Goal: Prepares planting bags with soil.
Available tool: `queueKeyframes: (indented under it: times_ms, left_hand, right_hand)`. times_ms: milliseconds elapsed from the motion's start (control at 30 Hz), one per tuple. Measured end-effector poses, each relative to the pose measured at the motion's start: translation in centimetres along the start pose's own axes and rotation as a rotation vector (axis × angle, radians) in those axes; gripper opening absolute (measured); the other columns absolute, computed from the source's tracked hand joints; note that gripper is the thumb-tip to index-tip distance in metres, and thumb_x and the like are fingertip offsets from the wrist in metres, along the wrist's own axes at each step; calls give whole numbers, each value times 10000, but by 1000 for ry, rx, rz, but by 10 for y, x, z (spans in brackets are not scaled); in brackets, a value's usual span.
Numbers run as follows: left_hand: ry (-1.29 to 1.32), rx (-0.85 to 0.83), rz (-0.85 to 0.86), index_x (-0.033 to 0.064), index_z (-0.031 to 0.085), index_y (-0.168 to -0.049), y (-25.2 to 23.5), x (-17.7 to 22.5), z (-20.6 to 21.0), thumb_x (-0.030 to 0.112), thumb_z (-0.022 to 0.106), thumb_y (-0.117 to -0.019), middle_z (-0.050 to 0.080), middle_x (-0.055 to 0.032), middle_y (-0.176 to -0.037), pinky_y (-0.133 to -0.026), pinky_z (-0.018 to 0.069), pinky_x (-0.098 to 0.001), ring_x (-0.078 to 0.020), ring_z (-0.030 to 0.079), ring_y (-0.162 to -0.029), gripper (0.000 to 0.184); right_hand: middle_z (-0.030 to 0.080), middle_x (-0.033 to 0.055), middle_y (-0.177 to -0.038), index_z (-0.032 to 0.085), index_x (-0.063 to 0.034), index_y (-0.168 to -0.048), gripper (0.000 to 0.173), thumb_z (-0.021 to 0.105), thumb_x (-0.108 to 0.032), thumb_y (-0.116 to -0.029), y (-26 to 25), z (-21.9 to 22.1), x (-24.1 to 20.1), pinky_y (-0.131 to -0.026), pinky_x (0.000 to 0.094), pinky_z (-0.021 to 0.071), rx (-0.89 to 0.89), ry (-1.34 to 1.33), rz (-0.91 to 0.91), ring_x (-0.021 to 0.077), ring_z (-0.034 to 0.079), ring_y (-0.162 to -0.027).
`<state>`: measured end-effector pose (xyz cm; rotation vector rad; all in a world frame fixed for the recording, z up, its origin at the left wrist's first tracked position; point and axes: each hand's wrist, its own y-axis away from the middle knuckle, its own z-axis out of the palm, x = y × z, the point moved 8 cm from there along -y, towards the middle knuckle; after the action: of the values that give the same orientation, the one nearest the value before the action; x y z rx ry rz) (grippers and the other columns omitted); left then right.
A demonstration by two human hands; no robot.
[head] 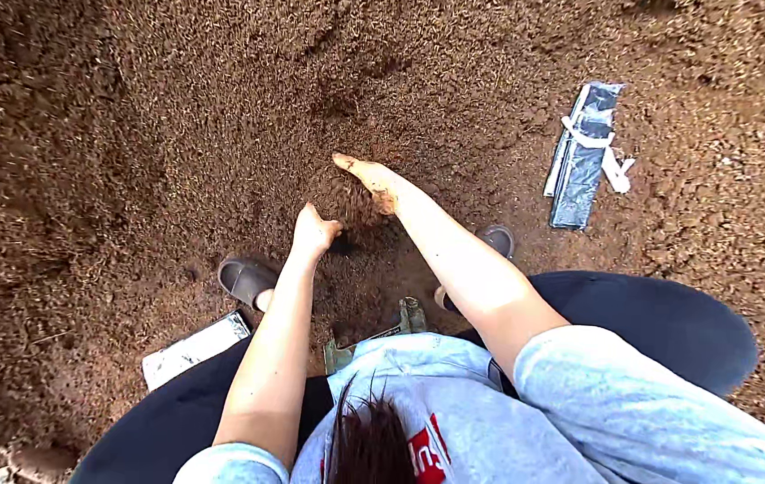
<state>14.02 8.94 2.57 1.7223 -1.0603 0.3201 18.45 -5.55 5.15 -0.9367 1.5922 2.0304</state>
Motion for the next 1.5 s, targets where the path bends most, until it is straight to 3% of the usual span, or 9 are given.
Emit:
queueKeyframes:
  times_ms: [67,300,500,633,800,967,1100,1267,1500]
  left_hand:
    - [-14,20,13,-67,453,-1422,3,-5,0,20,801,-822,626,-285,-1272,-982,551,-536,-361,685,-1096,699]
    - [-191,44,120,54,377,-1574,7,-3,-16,50,811,-814,560,-230,-1462,-1135,419,-596,-370,542,-1365,875]
    - [-354,-46,134,82,355,-1603,6,3,-10,55,747,-886,375,-155,-1643,-1186,360,-587,-339,424,-1480,817]
    - [-521,-89,95,120,515,-1516,2,2,-7,148,673,-963,514,-165,-1540,-1101,412,-671,-394,523,-1385,576]
    - [-644,-130,140,62,627,-1384,-4,19,3,14,657,-924,572,-190,-1468,-1073,455,-652,-405,569,-1328,464]
    - [-547,-292,148,128,457,-1564,18,26,14,4,586,-951,380,-28,-1660,-1110,470,-519,-265,561,-1372,639]
    - [-398,-220,34,150,413,-1589,1,12,11,18,612,-952,436,-90,-1618,-999,541,-553,-309,661,-1219,680]
    - [-213,-215,-8,139,402,-1589,-7,21,15,-19,624,-947,398,-112,-1635,-919,600,-489,-286,712,-1104,698]
    - [-125,-147,-13,54,448,-1531,-4,9,14,0,661,-931,560,-230,-1447,-939,592,-508,-334,711,-1080,639]
  right_hand:
    - [428,127,-1592,467,-133,-1529,612,491,-519,-1056,0,6,-7,-1186,583,327,-4,180,-49,274,388,-1481]
    - [679,166,-1266,709,-65,-1238,355,537,-326,-1070,-6,19,-28,-1082,549,430,-252,908,-361,291,618,-1225]
    - [569,183,-1424,455,-59,-1488,582,382,-478,-1091,-31,-110,81,-988,549,503,525,-223,97,336,582,-1264]
    - [327,169,-1623,237,-152,-1602,722,339,-616,-1058,-61,-113,141,-1090,548,462,547,-1017,76,356,428,-1438]
    - [244,108,-1676,116,-270,-1641,899,234,-829,-947,-102,-110,128,-1126,675,372,437,-1346,-151,350,312,-1511]
    - [511,65,-1478,349,-294,-1532,839,79,-823,-939,-117,-119,63,-1032,590,467,363,-1349,-262,265,499,-1348]
    - [557,108,-1327,378,-182,-1471,753,90,-709,-1016,-126,-131,46,-941,480,519,388,-1316,-328,239,565,-1184]
    - [342,212,-1566,204,-36,-1574,551,101,-355,-1137,-63,-112,36,-1114,467,394,510,-1121,-240,295,415,-1392]
    - [683,113,-1184,568,-191,-1335,765,219,-770,-978,-40,-29,16,-826,509,588,-268,-984,-109,277,669,-1058]
